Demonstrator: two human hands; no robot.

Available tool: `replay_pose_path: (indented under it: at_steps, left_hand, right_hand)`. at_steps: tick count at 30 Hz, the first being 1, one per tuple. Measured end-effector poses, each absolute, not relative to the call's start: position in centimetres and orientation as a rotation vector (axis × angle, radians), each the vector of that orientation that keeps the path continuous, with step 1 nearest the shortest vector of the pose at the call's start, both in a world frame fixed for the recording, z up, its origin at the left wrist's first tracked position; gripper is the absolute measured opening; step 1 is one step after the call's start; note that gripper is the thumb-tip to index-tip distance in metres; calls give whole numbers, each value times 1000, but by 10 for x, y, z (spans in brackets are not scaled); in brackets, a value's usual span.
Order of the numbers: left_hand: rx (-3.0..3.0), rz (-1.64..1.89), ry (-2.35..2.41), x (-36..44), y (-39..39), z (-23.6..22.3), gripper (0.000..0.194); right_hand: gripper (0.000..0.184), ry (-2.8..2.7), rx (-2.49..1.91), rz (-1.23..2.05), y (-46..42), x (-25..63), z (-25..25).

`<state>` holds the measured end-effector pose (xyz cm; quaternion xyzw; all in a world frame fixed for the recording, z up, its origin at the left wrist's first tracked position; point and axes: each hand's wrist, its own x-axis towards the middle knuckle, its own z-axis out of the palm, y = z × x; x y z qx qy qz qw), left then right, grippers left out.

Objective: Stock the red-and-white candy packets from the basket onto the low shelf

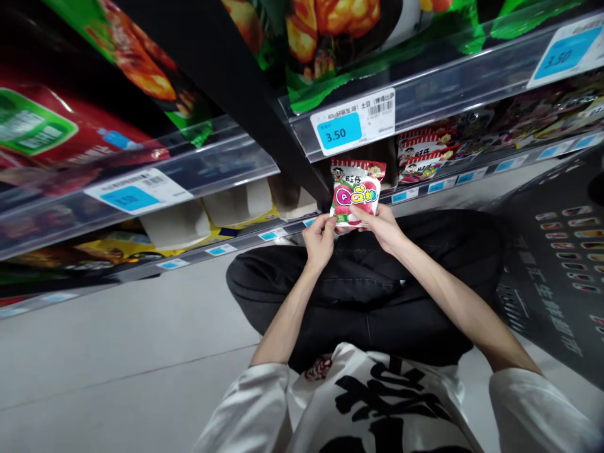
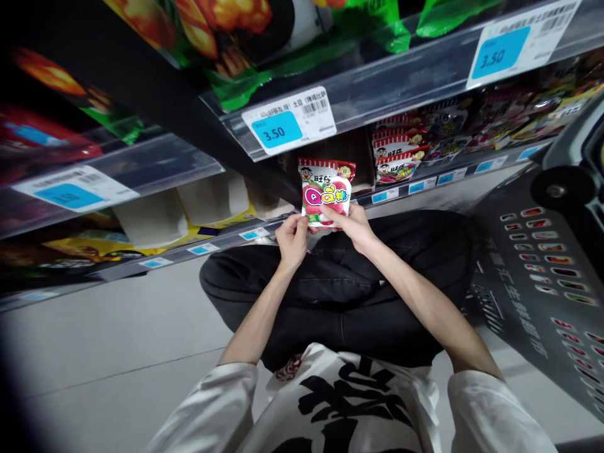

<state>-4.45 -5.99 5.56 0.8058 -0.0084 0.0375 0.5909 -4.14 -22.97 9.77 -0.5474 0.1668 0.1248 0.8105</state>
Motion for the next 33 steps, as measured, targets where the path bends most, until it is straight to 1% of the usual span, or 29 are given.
replay_pose_path:
  at_steps: [2,10,21,25,30,33]
  left_hand:
    - [1854,65,-37,-45,-61,56,36]
    - [1808,43,-84,-47,-64,58,37]
    - [1809,129,-123,-46,-66,43,47]
    - [1877,183,-160,-49,-65,47,45]
    - [1924,167,-191,-52,-66,54,47]
    - [2004,299,-250,-52,-63,49,46]
  right_hand:
    - [44,377,-1157,243,-230,-40,96]
    - [60,505,-1124,181,-229,-35,86]
    - [69,490,-1143,12,-227,-35,72]
    - [70,491,-1131,9,-227,-35,69]
    - [67,481,-1142,37,-226,-36,71]
    - [67,491,-1153,49,-226,-36,74]
